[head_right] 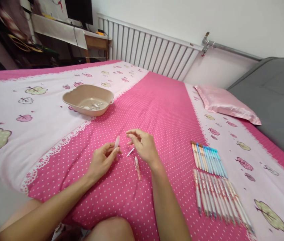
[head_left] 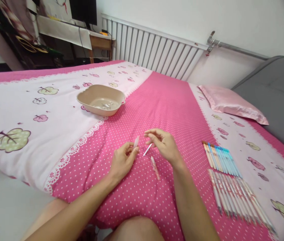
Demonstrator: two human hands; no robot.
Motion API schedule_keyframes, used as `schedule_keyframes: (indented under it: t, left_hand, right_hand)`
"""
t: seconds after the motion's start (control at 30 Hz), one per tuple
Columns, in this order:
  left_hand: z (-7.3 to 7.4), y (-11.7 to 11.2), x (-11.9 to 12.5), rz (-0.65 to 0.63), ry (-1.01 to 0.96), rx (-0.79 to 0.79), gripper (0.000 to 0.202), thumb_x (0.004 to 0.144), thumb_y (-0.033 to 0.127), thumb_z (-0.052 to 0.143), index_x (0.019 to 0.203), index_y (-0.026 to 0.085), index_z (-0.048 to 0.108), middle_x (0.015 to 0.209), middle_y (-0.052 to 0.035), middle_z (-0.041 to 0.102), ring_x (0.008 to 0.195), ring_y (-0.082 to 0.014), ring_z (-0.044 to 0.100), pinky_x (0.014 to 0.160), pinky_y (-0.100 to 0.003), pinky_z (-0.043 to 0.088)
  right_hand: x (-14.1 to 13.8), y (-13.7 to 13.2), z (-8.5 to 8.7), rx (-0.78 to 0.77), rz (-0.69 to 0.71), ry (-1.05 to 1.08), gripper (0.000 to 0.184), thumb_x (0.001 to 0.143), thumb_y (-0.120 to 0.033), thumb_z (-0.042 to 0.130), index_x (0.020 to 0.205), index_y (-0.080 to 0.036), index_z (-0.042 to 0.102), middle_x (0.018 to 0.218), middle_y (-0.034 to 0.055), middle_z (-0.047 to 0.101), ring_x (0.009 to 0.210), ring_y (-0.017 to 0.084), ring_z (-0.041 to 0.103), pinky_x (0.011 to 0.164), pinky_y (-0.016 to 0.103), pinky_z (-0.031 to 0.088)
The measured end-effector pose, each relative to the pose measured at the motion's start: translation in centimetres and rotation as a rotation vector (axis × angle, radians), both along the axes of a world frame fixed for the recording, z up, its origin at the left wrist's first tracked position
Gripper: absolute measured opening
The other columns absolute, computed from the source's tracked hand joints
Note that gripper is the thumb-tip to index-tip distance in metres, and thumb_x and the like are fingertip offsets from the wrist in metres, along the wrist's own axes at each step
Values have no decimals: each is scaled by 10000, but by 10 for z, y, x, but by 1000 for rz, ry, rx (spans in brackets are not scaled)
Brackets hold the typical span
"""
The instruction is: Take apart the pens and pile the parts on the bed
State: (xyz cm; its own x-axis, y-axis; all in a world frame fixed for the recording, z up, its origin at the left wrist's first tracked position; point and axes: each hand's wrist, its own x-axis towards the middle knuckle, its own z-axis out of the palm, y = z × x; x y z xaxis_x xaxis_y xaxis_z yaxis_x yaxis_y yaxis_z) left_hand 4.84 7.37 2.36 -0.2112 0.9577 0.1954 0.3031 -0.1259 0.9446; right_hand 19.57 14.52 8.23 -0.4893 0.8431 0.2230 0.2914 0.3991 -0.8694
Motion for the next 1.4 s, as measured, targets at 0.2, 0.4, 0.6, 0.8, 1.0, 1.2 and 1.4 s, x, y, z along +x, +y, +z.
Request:
schedule_keyframes:
  t: [0.2,0.4,0.6,0.8,1.0,1.2,1.4]
  left_hand:
    - [1,1,-1,34,-26,-32,305,827,393,443,968,143,549,812,-59,672,527,-115,590,528,-251,471]
    - [2,0,0,29,-66,-40,329,829,403,429,992,141,543,832,-63,671,522,-109,587,534,-255,485]
    - [1,0,-1,27,-57,-58,323,831,406,424,1006,151,518,835,-60,671,523,-115,592,534,-259,486]
    - [1,0,-1,14,-18,-72,287,838,404,417,985,170,495,851,-59,671,554,-126,607,560,-263,474]
    - [-4,-3,1,10,183,-5,262,846,379,413,996,185,506,778,-37,671,606,-139,591,560,-240,424]
    - [-3,-7,4,-21,426,27,274,868,383,367,1015,198,505,627,17,598,494,-120,509,507,-226,350]
    - [-2,-9,5,-42,445,26,267,871,373,360,1026,209,502,693,1,623,564,-135,557,550,-234,373]
  right_hand:
    - [16,20,-24,109,-177,-481,296,750,-88,507,963,-247,638,944,14,665,853,151,611,758,294,470]
    - [9,20,-42,199,-135,-741,190,722,-116,563,815,-251,658,879,8,654,810,158,594,666,250,423]
    - [11,21,-39,273,-152,-747,92,740,-165,570,748,-224,639,846,19,640,799,160,580,657,259,403]
    - [14,21,-24,183,-271,-436,81,761,-255,556,768,-206,620,800,21,646,737,159,587,647,288,445]
    - [7,5,-1,1,-254,170,315,747,-322,578,1023,-185,518,799,24,623,739,148,608,673,295,498]
    - [-1,-17,18,68,-238,301,639,810,-304,508,1349,-280,167,832,9,595,729,145,607,670,305,521]
    - [-6,-23,19,142,-248,209,623,845,-291,453,1363,-319,108,945,39,592,765,155,607,702,336,522]
